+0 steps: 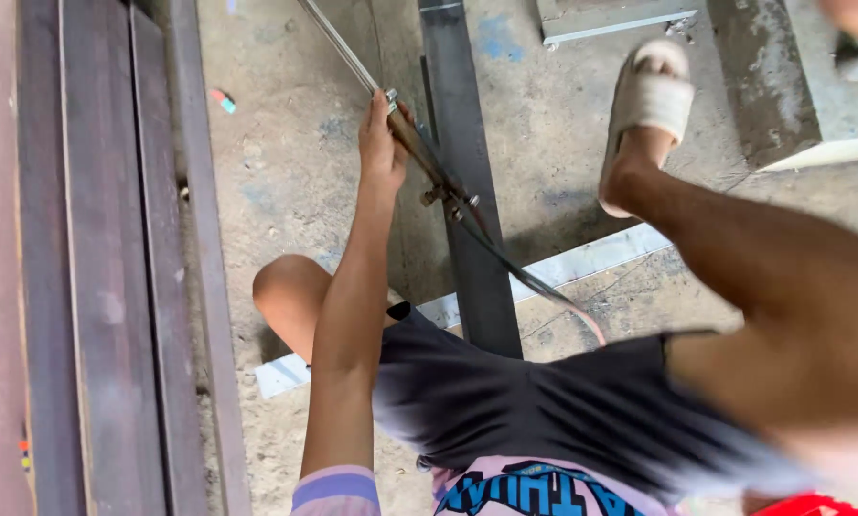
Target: The person cuts a metal beam using an oxy-fuel torch.
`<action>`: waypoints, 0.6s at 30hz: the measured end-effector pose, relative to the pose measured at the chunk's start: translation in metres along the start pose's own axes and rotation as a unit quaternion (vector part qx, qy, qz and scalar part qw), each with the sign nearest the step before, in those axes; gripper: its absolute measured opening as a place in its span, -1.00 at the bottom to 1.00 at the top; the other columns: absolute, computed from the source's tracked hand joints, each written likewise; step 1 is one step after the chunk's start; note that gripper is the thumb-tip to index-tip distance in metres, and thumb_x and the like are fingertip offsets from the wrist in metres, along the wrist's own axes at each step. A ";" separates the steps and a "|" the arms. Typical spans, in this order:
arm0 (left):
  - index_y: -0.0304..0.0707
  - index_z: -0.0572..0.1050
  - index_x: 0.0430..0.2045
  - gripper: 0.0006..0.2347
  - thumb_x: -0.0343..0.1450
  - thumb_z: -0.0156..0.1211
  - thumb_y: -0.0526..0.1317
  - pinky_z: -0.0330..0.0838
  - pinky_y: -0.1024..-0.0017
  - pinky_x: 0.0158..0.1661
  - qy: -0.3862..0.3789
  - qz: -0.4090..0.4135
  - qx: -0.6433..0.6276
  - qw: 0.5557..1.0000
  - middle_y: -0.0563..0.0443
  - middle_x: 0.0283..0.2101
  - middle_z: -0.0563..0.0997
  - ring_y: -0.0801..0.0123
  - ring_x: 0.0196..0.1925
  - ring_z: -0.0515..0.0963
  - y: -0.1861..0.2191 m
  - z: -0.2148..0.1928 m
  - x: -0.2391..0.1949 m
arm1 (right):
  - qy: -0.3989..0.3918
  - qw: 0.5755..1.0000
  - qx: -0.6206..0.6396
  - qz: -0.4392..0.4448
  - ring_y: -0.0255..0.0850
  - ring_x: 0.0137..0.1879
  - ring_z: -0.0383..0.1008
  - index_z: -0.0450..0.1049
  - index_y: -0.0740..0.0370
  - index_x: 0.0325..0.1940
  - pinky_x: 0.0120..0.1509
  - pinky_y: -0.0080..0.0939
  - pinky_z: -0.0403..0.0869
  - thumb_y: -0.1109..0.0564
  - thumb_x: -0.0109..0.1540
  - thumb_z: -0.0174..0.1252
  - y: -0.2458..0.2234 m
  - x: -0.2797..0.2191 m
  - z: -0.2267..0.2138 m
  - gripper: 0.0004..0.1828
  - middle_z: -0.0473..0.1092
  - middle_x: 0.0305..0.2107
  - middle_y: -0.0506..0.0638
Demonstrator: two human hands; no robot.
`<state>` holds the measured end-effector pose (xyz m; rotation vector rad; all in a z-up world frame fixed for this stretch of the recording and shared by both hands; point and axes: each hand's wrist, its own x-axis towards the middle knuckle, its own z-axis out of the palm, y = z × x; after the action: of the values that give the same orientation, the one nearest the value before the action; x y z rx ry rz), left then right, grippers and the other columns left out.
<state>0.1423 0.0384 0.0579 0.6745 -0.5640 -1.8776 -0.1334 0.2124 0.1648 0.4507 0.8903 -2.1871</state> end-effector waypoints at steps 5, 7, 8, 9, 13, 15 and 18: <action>-0.26 0.50 -0.36 -0.68 0.53 0.08 0.05 0.61 0.36 -0.30 -0.035 -0.044 0.084 0.995 -0.04 -0.45 0.58 0.27 -0.44 0.65 0.020 0.018 -0.023 | -0.436 0.480 -0.738 -0.183 0.02 -0.08 0.51 0.43 0.30 0.17 -0.02 0.08 0.48 0.18 0.41 0.07 -0.027 -0.131 0.122 -0.74 0.47 -0.16 0.19; -0.24 0.55 -0.40 -0.61 0.51 0.08 0.13 0.55 0.40 -0.45 -0.054 -0.061 0.136 0.987 -0.02 -0.50 0.59 0.33 -0.55 0.62 0.014 0.012 -0.024 | -0.438 0.487 -0.718 -0.237 0.17 0.13 0.43 0.32 0.22 0.34 0.20 0.22 0.39 -0.17 0.36 0.02 0.086 -0.040 0.035 -0.43 0.41 0.04 0.28; -0.22 0.60 -0.44 -0.54 0.50 0.07 0.22 0.49 0.43 -0.59 -0.055 -0.087 0.195 0.975 0.01 -0.55 0.61 0.38 -0.65 0.58 0.015 0.003 -0.024 | -0.442 0.499 -0.694 -0.271 0.31 0.34 0.34 0.22 0.14 0.50 0.43 0.35 0.29 -0.53 0.31 -0.01 0.141 -0.006 -0.011 -0.09 0.35 0.23 0.36; -0.22 0.60 -0.44 -0.54 0.50 0.07 0.22 0.49 0.43 -0.59 -0.055 -0.067 0.196 0.977 0.01 -0.55 0.61 0.38 -0.65 0.58 0.007 0.007 -0.026 | -0.455 0.494 -0.685 -0.282 0.31 0.34 0.34 0.22 0.14 0.50 0.43 0.35 0.29 -0.53 0.31 -0.01 0.141 -0.033 -0.010 -0.09 0.35 0.23 0.36; -0.24 0.51 -0.17 -0.74 0.55 0.12 -0.01 0.59 0.29 -0.35 -0.028 -0.117 0.177 0.977 -0.11 -0.41 0.57 0.20 -0.43 0.65 0.012 0.033 -0.015 | -0.419 0.738 -0.528 0.017 0.24 0.60 -0.17 -0.04 0.23 0.61 0.64 0.23 -0.06 -0.41 0.42 -0.26 0.141 -0.111 0.005 -0.13 -0.08 0.51 0.29; -0.28 0.50 -0.11 -0.74 0.56 0.11 -0.04 0.61 0.24 -0.28 -0.035 -0.168 0.179 0.969 -0.17 -0.39 0.55 0.14 -0.38 0.66 -0.004 0.041 -0.014 | -0.390 0.792 -0.467 0.062 0.21 0.62 -0.25 -0.09 0.11 0.64 0.64 0.23 -0.07 -0.34 0.45 -0.30 0.140 -0.102 -0.008 -0.22 -0.12 0.53 0.20; -0.25 0.54 -0.13 -0.75 0.55 0.13 -0.05 0.65 0.26 -0.31 -0.015 -0.202 0.171 0.964 -0.23 -0.39 0.60 0.18 -0.43 0.68 -0.040 0.038 0.005 | -0.366 0.803 -0.462 0.087 0.17 0.64 -0.34 -0.26 0.10 0.66 0.67 0.24 -0.20 -0.42 0.43 -0.31 0.139 -0.062 -0.018 -0.12 -0.24 0.56 0.20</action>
<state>0.0888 0.0515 0.0587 1.0523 -0.8300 -2.1922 0.0118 0.1859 0.1221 -0.7203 1.2266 -1.3010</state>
